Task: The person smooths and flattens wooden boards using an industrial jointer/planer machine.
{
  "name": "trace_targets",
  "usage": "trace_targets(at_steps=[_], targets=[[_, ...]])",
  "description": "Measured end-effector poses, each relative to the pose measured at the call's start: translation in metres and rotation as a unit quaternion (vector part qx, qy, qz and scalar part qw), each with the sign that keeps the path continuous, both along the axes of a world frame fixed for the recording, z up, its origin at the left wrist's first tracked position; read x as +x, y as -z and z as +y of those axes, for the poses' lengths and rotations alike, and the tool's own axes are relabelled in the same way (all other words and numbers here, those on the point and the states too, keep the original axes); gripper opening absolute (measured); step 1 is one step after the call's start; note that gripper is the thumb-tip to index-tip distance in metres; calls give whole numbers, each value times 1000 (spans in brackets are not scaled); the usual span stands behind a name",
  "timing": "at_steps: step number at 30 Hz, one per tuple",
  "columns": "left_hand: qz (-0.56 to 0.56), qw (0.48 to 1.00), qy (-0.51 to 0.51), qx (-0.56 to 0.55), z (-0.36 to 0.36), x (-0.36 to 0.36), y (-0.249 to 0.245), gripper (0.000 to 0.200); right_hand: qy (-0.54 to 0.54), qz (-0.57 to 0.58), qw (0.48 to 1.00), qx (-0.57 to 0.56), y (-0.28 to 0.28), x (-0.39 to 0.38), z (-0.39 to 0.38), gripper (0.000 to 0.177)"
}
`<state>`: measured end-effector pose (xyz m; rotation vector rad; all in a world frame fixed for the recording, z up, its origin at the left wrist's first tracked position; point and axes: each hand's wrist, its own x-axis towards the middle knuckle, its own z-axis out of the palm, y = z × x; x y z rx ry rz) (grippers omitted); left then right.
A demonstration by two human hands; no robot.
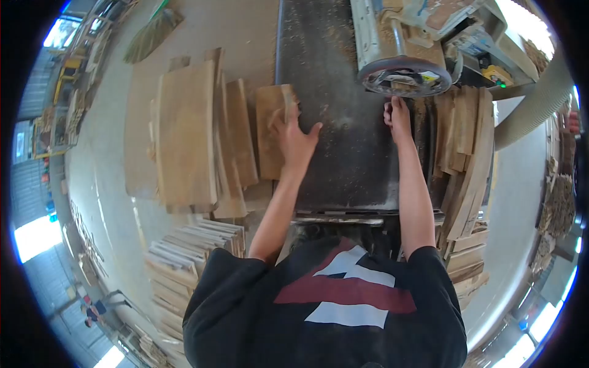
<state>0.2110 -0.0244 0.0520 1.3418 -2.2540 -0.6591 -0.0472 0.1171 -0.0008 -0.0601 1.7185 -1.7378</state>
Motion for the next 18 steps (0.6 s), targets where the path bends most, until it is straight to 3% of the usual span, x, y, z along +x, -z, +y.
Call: trace_targets(at_steps=[1, 3, 4, 5, 7, 8, 9, 10, 11, 12, 14, 15, 17, 18], targets=[[-3, 1000, -5, -5, -9, 20, 2, 81, -46, 55, 997, 28, -15, 16, 5, 31], [-168, 985, -36, 33, -19, 43, 8, 106, -78, 47, 995, 48, -20, 40, 19, 31], [-188, 972, -54, 131, -17, 44, 0, 120, -106, 40, 991, 75, -20, 49, 28, 32], [-184, 972, -54, 133, -19, 50, 6, 120, -107, 44, 990, 77, -18, 60, 39, 32], [-8, 972, -61, 228, -26, 54, 14, 121, -112, 49, 990, 65, -14, 84, 58, 32], [-118, 984, -79, 110, -15, 50, 8, 114, -111, 41, 990, 74, -11, 96, 67, 36], [-114, 985, -63, 116, -4, 46, -19, 114, -107, 34, 990, 83, -11, 108, 73, 40], [3, 963, -67, 261, 2, 43, -48, 100, -142, 10, 984, 106, -17, 119, 78, 45], [112, 906, -70, 402, 8, 42, -60, 86, -175, -18, 976, 128, -23, 134, 87, 51], [110, 903, -57, 411, 16, 42, -54, 86, -236, -39, 962, 128, -28, 145, 99, 55], [325, 812, 11, 484, 33, 47, -32, 56, -334, -90, 931, 121, -41, 169, 121, 65], [309, 816, 35, 487, 47, 43, -27, 37, -368, -117, 916, 112, -50, 180, 130, 69], [187, 864, 82, 461, 72, 33, 2, 34, -348, -149, 920, 99, -55, 197, 148, 67], [186, 864, 87, 460, 78, 24, 5, 34, -328, -179, 923, 87, -56, 202, 154, 65]])
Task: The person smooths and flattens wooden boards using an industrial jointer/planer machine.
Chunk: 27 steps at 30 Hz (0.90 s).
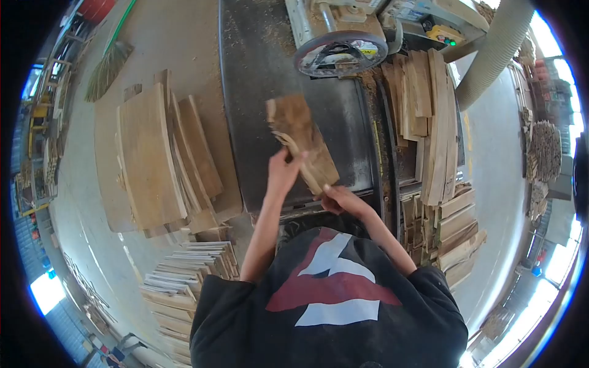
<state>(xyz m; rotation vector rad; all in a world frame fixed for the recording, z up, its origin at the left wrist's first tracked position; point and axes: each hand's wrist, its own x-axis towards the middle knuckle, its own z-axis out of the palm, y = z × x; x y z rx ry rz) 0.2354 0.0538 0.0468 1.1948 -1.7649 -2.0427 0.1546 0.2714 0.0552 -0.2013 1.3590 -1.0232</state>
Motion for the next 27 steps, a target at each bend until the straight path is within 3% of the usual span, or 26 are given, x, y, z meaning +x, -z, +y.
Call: trace_targets(at_steps=[2, 3, 5, 9, 11, 12, 14, 16, 22, 27], targets=[[-134, 944, 178, -242, 20, -14, 6, 38, 34, 4, 999, 38, 27, 11, 20, 61], [-130, 944, 186, -237, 34, -18, 10, 38, 60, 8, 995, 75, 31, 13, 30, 57], [-156, 888, 167, -398, 57, -26, 16, 43, 107, -8, 991, 77, 36, 15, 47, 52], [-90, 926, 157, -331, 72, -49, 24, 41, 241, 2, 965, 105, 40, 17, 49, 52], [-45, 976, 68, -201, 78, -67, 18, 36, 289, 1, 951, 114, 36, 11, 46, 51], [-48, 976, 71, -201, 82, -77, 26, 36, 323, -15, 939, 118, 31, 5, 42, 49], [9, 989, -18, -147, 86, -98, 51, 31, 357, -34, 925, 123, 33, -7, 34, 47], [6, 990, -32, -138, 81, -114, 48, 28, 404, -30, 911, 71, 38, -19, 29, 44], [11, 997, -37, -73, 69, -125, 51, 25, 431, -10, 895, 113, 42, -25, 10, 41], [53, 988, -88, -113, 58, -146, 57, 26, 448, -1, 890, 90, 42, -38, -7, 40]])
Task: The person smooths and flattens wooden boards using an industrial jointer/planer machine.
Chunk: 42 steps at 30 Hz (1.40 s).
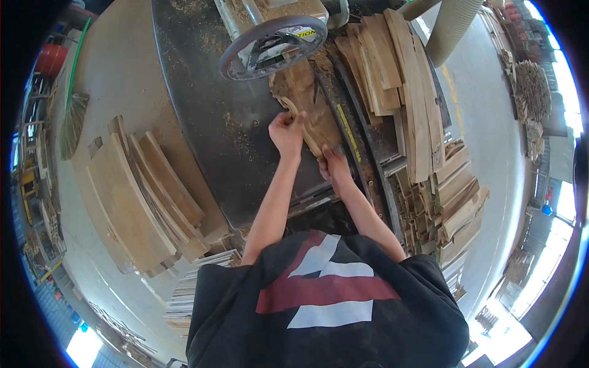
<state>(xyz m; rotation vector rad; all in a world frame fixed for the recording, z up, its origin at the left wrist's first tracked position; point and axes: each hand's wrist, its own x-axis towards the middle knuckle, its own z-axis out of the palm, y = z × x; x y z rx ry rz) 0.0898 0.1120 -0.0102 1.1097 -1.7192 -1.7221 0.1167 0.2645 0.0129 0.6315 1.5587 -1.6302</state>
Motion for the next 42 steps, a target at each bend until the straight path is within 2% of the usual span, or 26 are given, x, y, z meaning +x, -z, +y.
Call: trace_targets(at_steps=[2, 4, 5, 7, 10, 13, 15, 20, 23, 26, 28, 33, 35, 39, 41, 42], targets=[[-6, 1000, 13, -12, -13, -8, -6, 27, -1, 13, 1000, -12, -2, -11, -11, 40], [-100, 992, 58, -43, -28, -16, -23, 30, -6, 21, 1000, -4, -2, -21, -21, 40], [-94, 993, 51, -48, -35, -18, -21, 30, -12, 28, 999, -9, -4, -26, -27, 40], [-26, 996, 81, -22, -47, -23, -6, 43, -12, 38, 999, -15, -2, -38, -37, 39], [-61, 992, 98, -53, -51, -14, -9, 48, -11, 34, 999, -9, 1, -55, -53, 39], [-54, 990, 104, -82, -46, -16, 5, 43, 0, 50, 999, -5, 2, -65, -69, 39], [-52, 989, 126, -59, -56, -21, 13, 39, 7, 54, 998, -2, 0, -62, -72, 39], [-23, 987, 157, -14, -56, -15, 9, 33, -5, 68, 998, -17, -1, -59, -68, 40], [-51, 978, 187, -75, -49, -3, 6, 32, -2, 34, 999, -11, -4, -49, -55, 41], [-52, 973, 196, -114, -28, 18, -1, 40, -15, 24, 999, -30, -8, -32, -35, 39], [-100, 970, 196, -98, -13, 31, -3, 46, -27, -13, 999, 18, -13, -26, -26, 39], [-142, 966, 205, -62, -12, 30, -12, 55, -55, -10, 998, -6, -2, -31, -19, 40], [-99, 965, 145, -195, -13, 24, -17, 60, -67, -5, 997, -25, -2, -39, -21, 40], [-117, 961, 194, -160, -16, 30, -21, 61, -67, 8, 998, -5, -8, -21, -31, 39], [-127, 965, 214, -87, -16, 40, -23, 64, -60, 17, 998, 5, -11, -17, -27, 39], [-124, 965, 214, -90, -13, 45, -22, 64, -76, -5, 997, -5, -11, -10, -21, 39]])
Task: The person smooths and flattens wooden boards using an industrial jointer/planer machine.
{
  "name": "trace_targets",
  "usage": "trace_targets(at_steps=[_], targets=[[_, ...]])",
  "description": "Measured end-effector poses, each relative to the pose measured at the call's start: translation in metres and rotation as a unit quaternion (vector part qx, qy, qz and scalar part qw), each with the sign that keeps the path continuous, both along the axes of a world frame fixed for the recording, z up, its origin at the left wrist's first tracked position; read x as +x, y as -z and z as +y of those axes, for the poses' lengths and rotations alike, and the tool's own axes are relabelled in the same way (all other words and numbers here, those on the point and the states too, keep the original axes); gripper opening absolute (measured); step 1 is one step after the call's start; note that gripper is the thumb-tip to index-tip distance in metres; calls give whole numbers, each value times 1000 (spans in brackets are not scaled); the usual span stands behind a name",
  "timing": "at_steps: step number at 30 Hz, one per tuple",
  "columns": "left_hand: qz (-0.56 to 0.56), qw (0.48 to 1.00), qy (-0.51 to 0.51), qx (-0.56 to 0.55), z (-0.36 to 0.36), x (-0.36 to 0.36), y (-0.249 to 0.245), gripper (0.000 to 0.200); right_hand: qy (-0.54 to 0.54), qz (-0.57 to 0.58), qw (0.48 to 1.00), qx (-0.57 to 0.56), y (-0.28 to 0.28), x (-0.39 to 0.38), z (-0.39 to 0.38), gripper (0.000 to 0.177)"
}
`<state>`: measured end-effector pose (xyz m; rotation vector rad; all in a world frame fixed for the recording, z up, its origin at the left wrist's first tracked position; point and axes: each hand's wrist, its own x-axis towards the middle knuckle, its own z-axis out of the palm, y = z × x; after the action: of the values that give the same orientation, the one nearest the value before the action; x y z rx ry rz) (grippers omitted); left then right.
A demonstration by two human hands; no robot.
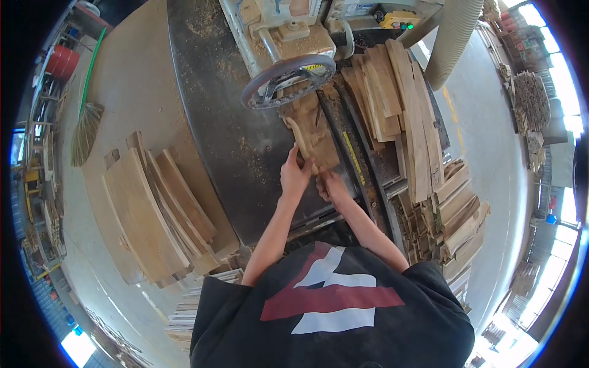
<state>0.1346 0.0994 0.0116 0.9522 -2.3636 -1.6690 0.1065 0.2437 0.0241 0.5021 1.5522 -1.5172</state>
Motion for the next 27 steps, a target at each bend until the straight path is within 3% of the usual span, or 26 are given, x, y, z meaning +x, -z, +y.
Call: trace_targets(at_steps=[4, 6, 10, 11, 13, 14, 15, 16, 17, 19, 21, 22, 24, 26, 27], targets=[[-14, 1000, 13, 22, 14, 18, 8, 64, -15, -17, 1000, 21, 1, 14, 15, 39], [40, 998, -2, 40, 15, 9, 16, 64, 4, 6, 1000, 7, 8, 7, 13, 39], [9, 994, -40, 103, -8, -33, -1, 56, 16, 16, 999, -35, 16, -34, -8, 43], [11, 993, -57, 102, -14, -44, 1, 56, -2, 16, 999, -37, 16, -45, -17, 43], [165, 984, -73, 2, -24, -65, 25, 47, 8, 68, 998, 11, 17, -60, -40, 46], [167, 983, -75, 30, -31, -77, 39, 45, -4, 95, 995, 18, 18, -67, -47, 44], [133, 988, -78, 0, -39, -78, 3, 41, 2, 95, 995, 5, 37, -80, -52, 39], [79, 993, -85, 0, -46, -91, 23, 37, -8, 102, 994, 24, 68, -95, -58, 47], [82, 991, -102, -3, -55, -99, 13, 35, -21, 124, 992, 33, 38, -107, -75, 31], [83, 989, -122, -20, -72, -113, 30, 35, 14, 143, 989, 25, 52, -124, -99, 31], [158, 982, -104, 25, -87, -101, 21, 36, 12, 149, 989, 13, 43, -119, -102, 35], [156, 980, -121, 20, -90, -82, 9, 36, 16, 189, 982, 14, 39, -117, -101, 37], [137, 990, -43, -13, -101, -44, -13, 40, 10, 171, 985, -16, 34, -118, -104, 37], [211, 955, -88, -189, -109, -3, -28, 43, 26, 151, 987, -38, 34, -120, -99, 38], [202, 950, -107, -210, -117, 17, -37, 44, 26, 148, 987, -56, 38, -120, -99, 39]])
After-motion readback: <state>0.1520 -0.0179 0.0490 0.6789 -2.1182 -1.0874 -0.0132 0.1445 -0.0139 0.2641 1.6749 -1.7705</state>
